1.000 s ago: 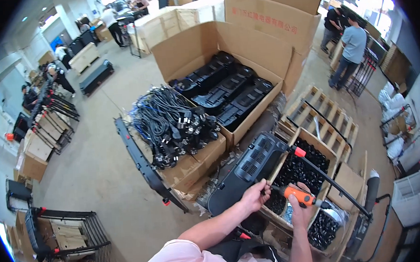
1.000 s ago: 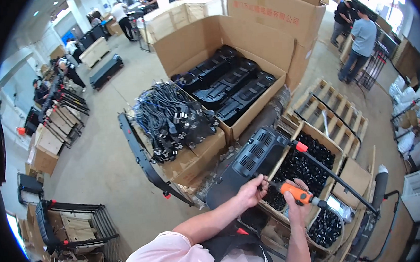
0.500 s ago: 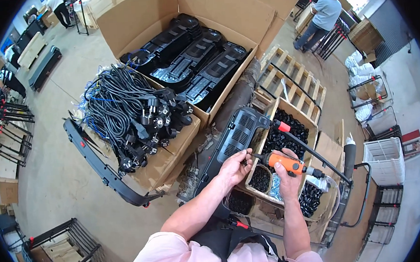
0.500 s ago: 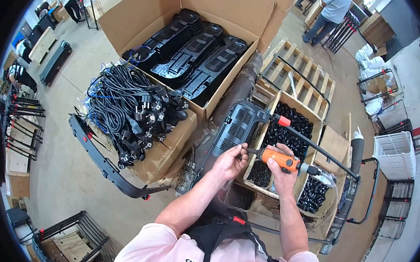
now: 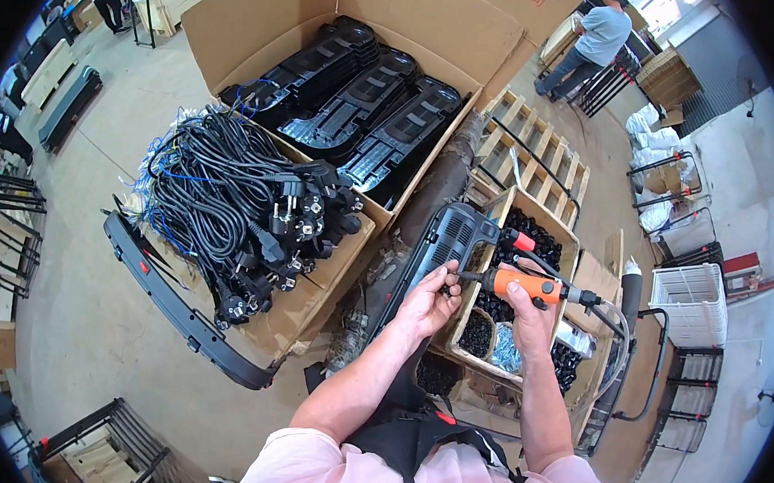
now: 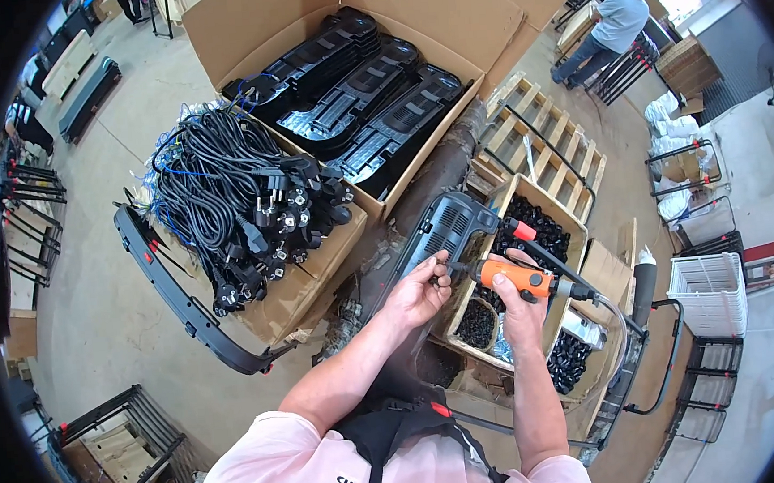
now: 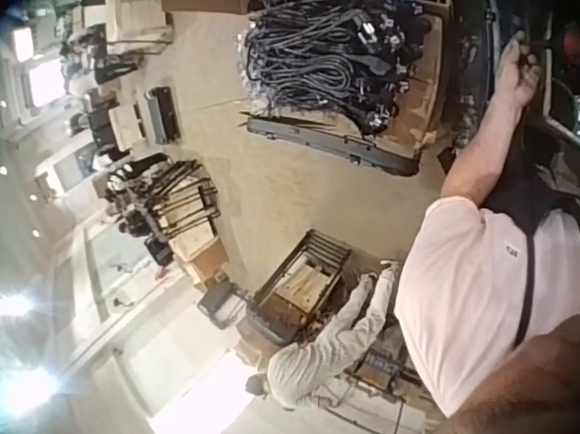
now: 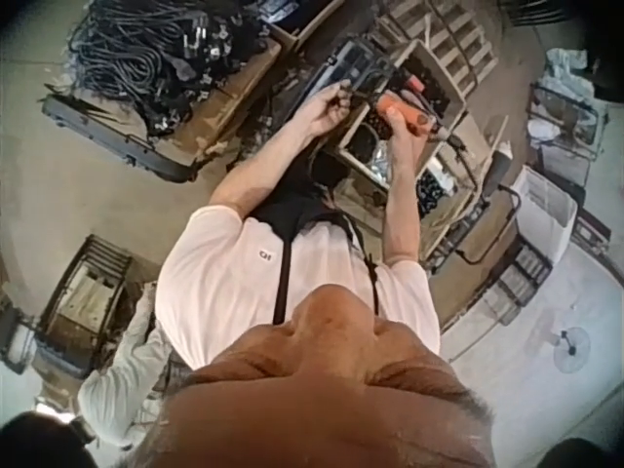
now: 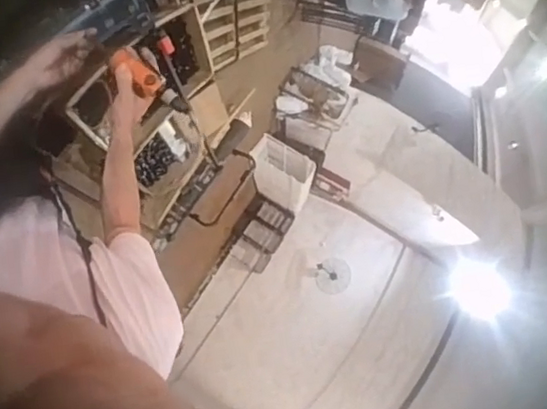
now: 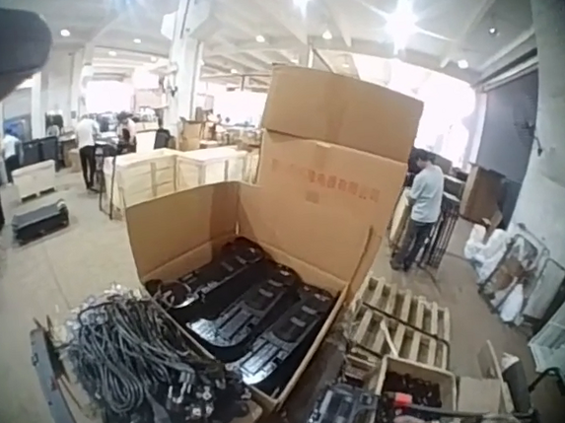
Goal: Assembling various components of a machine, possibly a lawnmower, using an electric screwdriver and pliers.
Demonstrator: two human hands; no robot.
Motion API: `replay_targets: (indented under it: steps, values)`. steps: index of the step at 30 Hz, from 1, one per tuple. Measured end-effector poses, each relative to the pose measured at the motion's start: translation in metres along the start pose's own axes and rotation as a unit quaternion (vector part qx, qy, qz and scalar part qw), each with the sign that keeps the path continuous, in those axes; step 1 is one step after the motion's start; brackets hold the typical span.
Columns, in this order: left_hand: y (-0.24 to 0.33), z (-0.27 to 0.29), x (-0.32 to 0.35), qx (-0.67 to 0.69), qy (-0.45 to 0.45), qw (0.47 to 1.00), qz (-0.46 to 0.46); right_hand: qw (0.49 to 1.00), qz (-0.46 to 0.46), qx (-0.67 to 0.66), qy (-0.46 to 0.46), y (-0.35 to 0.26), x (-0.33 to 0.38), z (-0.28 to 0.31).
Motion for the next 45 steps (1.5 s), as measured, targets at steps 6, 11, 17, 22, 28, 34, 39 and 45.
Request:
replay_targets:
  steps: [6,11,17,22,28,34,39,45]
  values:
    - [0.005,0.000,-0.007,0.019,-0.033,0.999,-0.012,0.999,0.028,0.034,-0.017,-0.001,-0.012,-0.019]
    - [-0.004,-0.015,-0.003,-0.065,0.091,0.993,-0.029,0.992,0.086,0.089,-0.026,0.003,-0.041,-0.038]
    - [-0.020,-0.005,0.020,-0.194,0.082,0.978,0.011,0.983,0.102,0.145,-0.039,0.014,-0.076,-0.054]
    - [-0.028,0.014,0.028,-0.224,0.053,0.973,0.026,0.981,0.095,0.161,-0.051,0.019,-0.084,-0.060]
    - [-0.022,0.020,0.034,-0.236,0.057,0.970,0.032,0.983,0.090,0.150,-0.064,0.020,-0.089,-0.066]
    - [-0.018,0.016,0.039,-0.290,0.063,0.954,0.034,0.968,0.108,0.211,-0.084,0.007,-0.095,-0.079]
    - [-0.020,0.015,0.042,-0.292,0.068,0.954,0.015,0.951,0.102,0.268,-0.116,-0.002,-0.108,-0.093]
    - [-0.016,0.018,0.046,-0.248,0.099,0.964,-0.004,0.955,0.082,0.264,-0.112,0.004,-0.121,-0.089]
Point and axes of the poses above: each hand's wrist, its own x-axis away from the middle knuckle, its own z-axis out of the back of the hand, y = z × x, the point moved 5 cm from there along -x, towards the middle knuckle, and after that the axes turned 2 degrees about x, right-handed, at the moved point
